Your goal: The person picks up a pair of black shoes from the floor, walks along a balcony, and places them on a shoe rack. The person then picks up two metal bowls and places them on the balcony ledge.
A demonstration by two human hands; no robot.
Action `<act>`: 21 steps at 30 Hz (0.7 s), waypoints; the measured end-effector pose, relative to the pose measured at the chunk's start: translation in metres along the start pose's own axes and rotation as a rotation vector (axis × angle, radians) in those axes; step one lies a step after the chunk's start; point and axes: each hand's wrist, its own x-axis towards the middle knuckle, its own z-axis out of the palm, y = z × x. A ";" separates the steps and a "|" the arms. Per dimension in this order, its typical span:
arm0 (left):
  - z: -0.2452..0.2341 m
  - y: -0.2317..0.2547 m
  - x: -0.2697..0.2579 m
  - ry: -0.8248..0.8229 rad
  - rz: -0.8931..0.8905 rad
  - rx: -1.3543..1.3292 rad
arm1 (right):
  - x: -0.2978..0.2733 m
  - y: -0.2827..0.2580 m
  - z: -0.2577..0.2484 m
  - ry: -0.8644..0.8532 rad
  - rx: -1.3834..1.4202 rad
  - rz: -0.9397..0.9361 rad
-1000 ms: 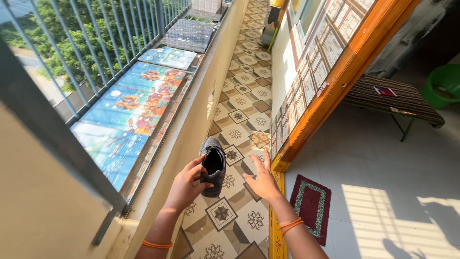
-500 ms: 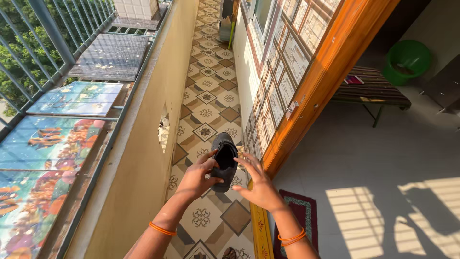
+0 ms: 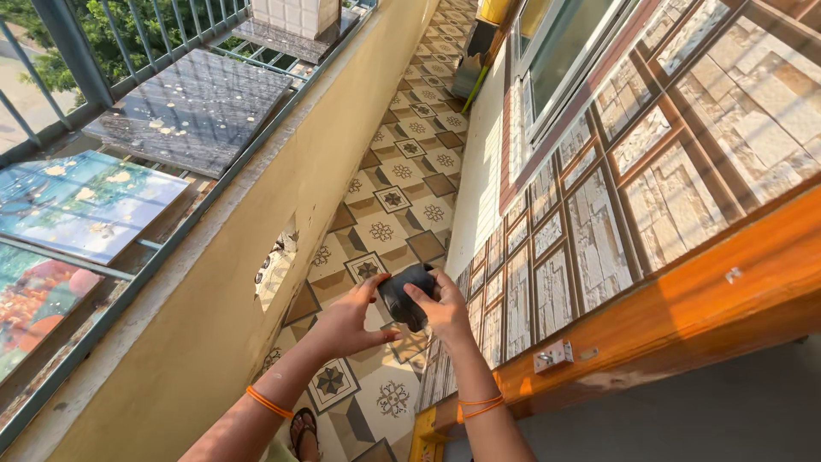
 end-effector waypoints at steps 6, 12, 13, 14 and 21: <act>-0.004 -0.059 0.152 0.120 0.097 0.021 | 0.158 0.037 -0.023 0.058 0.153 0.089; -0.021 -0.074 0.309 0.022 0.087 0.048 | 0.269 0.004 -0.075 0.090 -0.034 0.236; -0.018 -0.075 0.328 0.045 0.159 0.065 | 0.285 0.001 -0.083 0.109 -0.134 0.290; -0.016 -0.077 0.347 0.077 0.227 0.069 | 0.304 -0.001 -0.091 0.125 -0.237 0.338; 0.010 -0.119 0.503 -0.012 0.060 0.079 | 0.454 0.029 -0.136 0.123 -0.261 -0.008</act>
